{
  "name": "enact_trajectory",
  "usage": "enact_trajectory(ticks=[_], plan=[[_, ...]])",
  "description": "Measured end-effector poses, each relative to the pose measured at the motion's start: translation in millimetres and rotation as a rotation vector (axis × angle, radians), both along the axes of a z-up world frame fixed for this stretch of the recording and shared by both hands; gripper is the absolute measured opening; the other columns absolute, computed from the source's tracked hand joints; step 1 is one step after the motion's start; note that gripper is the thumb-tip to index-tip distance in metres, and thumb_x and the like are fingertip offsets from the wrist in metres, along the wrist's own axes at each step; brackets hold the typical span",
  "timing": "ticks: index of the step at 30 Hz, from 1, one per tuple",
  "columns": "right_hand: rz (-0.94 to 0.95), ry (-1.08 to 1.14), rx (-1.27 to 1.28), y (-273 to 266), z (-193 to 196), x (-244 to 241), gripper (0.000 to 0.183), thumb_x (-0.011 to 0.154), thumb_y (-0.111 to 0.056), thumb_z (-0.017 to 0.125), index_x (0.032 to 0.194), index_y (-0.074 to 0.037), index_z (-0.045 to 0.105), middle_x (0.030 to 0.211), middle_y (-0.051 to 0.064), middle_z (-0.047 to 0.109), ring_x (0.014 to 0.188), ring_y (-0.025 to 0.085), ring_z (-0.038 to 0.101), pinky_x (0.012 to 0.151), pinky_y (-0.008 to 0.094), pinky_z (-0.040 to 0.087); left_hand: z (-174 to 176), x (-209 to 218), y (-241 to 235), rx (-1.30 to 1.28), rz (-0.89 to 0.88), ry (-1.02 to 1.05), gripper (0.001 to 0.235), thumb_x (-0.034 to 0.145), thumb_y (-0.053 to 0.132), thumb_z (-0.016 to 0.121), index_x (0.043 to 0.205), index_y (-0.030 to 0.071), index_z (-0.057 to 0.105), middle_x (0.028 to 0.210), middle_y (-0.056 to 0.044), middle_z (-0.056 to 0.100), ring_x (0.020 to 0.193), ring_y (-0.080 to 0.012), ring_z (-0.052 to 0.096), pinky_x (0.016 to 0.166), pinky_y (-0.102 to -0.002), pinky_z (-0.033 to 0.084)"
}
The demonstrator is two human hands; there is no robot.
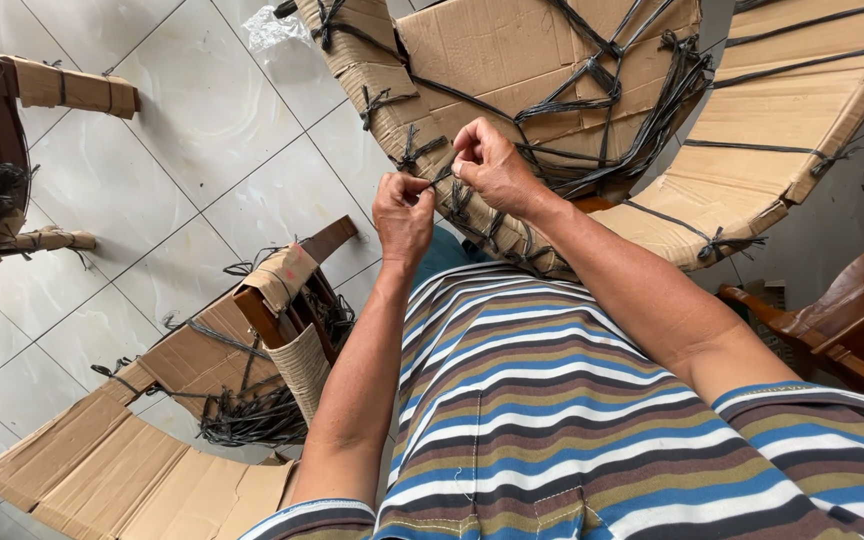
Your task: The person ties black straps around the frame of a cardboard-covered chair. They repeatedly pull, loop, and knot the straps to secure the cardboard to the chair frame. The person works on multiple sections of the chair, adjusting and tightening the straps throughout the clip.
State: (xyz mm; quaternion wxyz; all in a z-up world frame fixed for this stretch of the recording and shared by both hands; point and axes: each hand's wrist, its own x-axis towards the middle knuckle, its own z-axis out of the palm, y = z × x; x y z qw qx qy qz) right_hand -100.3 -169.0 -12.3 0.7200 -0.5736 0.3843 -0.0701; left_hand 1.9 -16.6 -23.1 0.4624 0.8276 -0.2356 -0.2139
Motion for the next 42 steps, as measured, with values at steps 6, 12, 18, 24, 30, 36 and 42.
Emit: enact_trajectory(ticks=[6,12,18,24,30,36,42], plan=[[-0.079,-0.045,0.102,-5,-5,-8,0.030,0.087,-0.002,0.071,0.113,-0.009,0.059,0.080,0.008,0.069,0.065,0.009,0.065,0.054,0.018,0.056,9,3,10,0.067,0.023,0.220,0.013,0.080,0.017,0.079,0.092,0.018,0.074,0.080,0.001,0.065,0.078,-0.0119,0.067,0.071,-0.030,0.054],[-0.166,0.029,0.139,-30,19,-23,0.023,0.096,-0.012,0.066,0.116,-0.009,0.057,0.082,0.003,0.069,0.065,0.002,0.065,0.053,0.010,0.054,17,4,20,0.020,0.119,0.255,0.014,0.088,0.016,0.074,0.102,0.014,0.072,0.081,-0.002,0.068,0.079,-0.0103,0.064,0.072,-0.029,0.053],[-0.221,0.146,0.125,-47,3,-59,0.018,0.096,-0.013,0.066,0.114,-0.012,0.064,0.080,0.001,0.071,0.063,0.000,0.066,0.052,0.009,0.055,17,22,-5,-0.031,0.329,0.162,0.028,0.098,0.015,0.061,0.122,0.005,0.054,0.105,-0.015,0.062,0.086,-0.0198,0.068,0.067,-0.028,0.066],[-0.307,0.295,0.111,-68,-46,-111,0.018,0.095,-0.015,0.064,0.114,-0.015,0.067,0.078,0.000,0.072,0.061,-0.001,0.067,0.051,0.009,0.057,26,56,-46,0.150,0.194,-0.017,0.064,0.100,0.024,0.067,0.151,0.002,0.036,0.144,-0.029,0.046,0.131,-0.0444,0.056,0.106,-0.058,0.054],[-0.400,0.446,0.161,-87,-106,-157,0.020,0.094,-0.016,0.063,0.114,-0.015,0.068,0.078,0.000,0.072,0.060,0.000,0.067,0.050,0.010,0.058,-38,73,-75,0.341,0.205,-0.022,0.089,0.096,0.035,0.075,0.160,0.004,0.022,0.156,-0.029,0.040,0.148,-0.0450,0.041,0.126,-0.057,0.031],[-0.377,0.566,0.128,-84,-156,-172,0.020,0.091,-0.016,0.064,0.109,-0.016,0.072,0.077,0.000,0.072,0.059,0.001,0.065,0.049,0.012,0.057,-59,66,-80,0.588,0.307,-0.174,0.073,0.101,0.038,0.064,0.157,0.017,0.021,0.132,-0.026,0.067,0.128,-0.0411,0.065,0.111,-0.057,0.046],[-0.169,0.845,-0.013,-74,-270,-187,0.023,0.089,-0.027,0.067,0.111,-0.029,0.075,0.084,-0.009,0.077,0.070,0.005,0.073,0.066,0.022,0.062,-24,56,-90,0.555,0.339,-0.185,0.075,0.101,0.032,0.067,0.159,0.014,0.023,0.128,-0.036,0.066,0.126,-0.0505,0.063,0.111,-0.061,0.045]])
